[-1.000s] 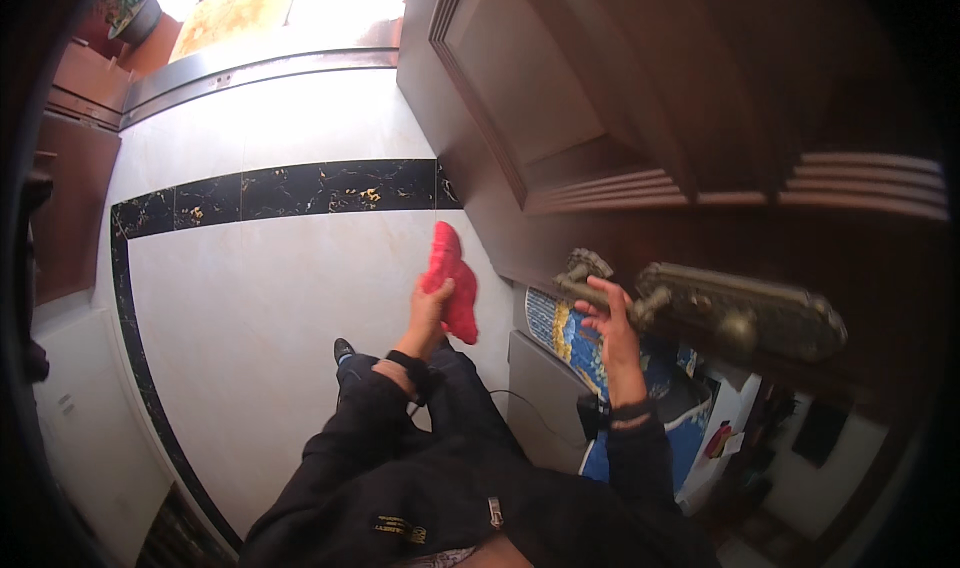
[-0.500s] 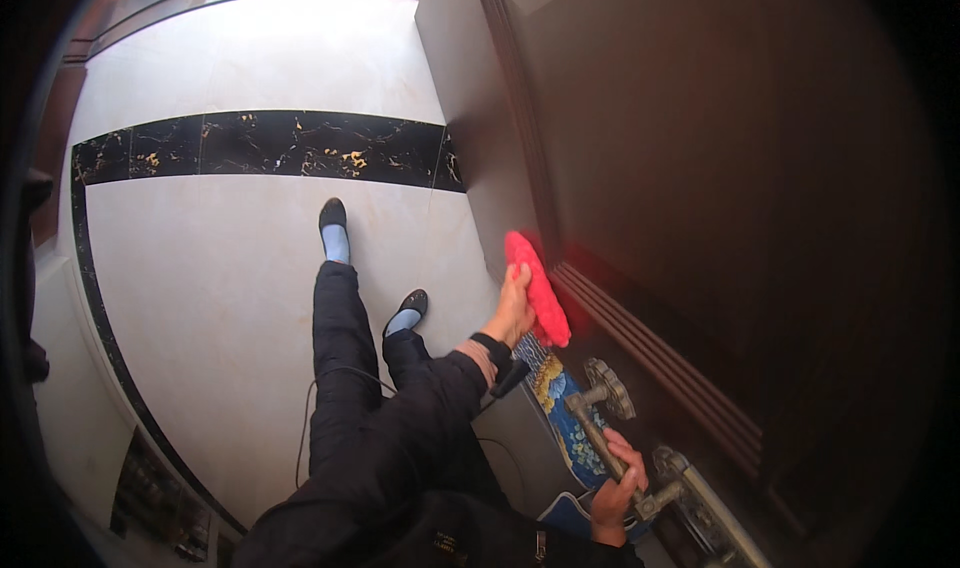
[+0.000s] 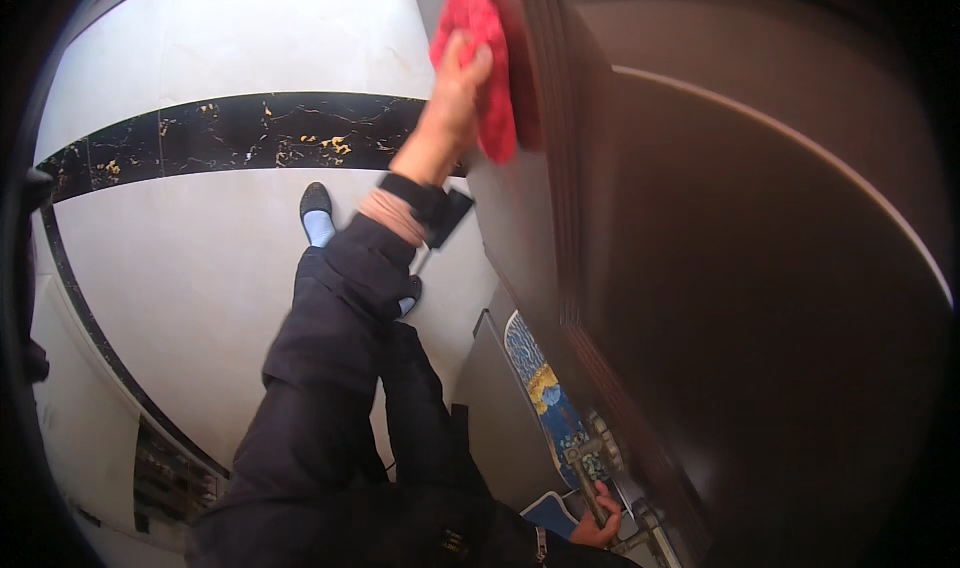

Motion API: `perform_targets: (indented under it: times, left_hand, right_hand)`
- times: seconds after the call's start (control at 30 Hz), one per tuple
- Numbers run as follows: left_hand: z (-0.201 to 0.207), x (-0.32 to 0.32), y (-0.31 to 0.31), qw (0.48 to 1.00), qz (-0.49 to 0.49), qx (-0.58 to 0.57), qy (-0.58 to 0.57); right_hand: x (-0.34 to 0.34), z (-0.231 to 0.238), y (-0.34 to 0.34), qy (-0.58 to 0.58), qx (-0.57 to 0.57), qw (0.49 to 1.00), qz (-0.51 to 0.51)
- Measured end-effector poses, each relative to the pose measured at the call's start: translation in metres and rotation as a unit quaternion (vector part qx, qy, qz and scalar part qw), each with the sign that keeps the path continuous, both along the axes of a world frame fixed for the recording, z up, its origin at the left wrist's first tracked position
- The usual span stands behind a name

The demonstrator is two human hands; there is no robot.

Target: The person wipes the interior surface of a wooden door with a red cloth. They repeatedly open and close the door to reach different areas, including the door handle and surrounding panels, and continue wiping until the end of the clip.

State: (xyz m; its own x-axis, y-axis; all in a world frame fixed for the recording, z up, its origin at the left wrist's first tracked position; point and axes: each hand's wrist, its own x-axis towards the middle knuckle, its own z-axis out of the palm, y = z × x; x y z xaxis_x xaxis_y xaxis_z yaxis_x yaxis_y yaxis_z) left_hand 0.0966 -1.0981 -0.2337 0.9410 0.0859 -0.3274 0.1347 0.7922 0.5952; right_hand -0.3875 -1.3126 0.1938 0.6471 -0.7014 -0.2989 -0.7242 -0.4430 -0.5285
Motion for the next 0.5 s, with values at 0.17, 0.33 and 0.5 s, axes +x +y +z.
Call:
perform_targets:
  times: [0.17, 0.33, 0.5]
  left_hand:
    - [-0.020, 0.068, 0.026, 0.988, 0.055, -0.019, -0.141]
    - [-0.095, -0.027, -0.021, 0.954, 0.046, 0.293, -0.036]
    - [-0.120, -0.248, -0.116, 0.981, -0.114, 0.080, 0.135]
  right_hand:
    - [-0.042, 0.032, -0.074, 0.056, 0.319, 0.945, 0.044]
    - [-0.072, 0.058, -0.137, 0.047, 0.406, 0.912, 0.018]
    - [-0.072, 0.065, -0.148, 0.106, 0.344, 0.924, -0.127]
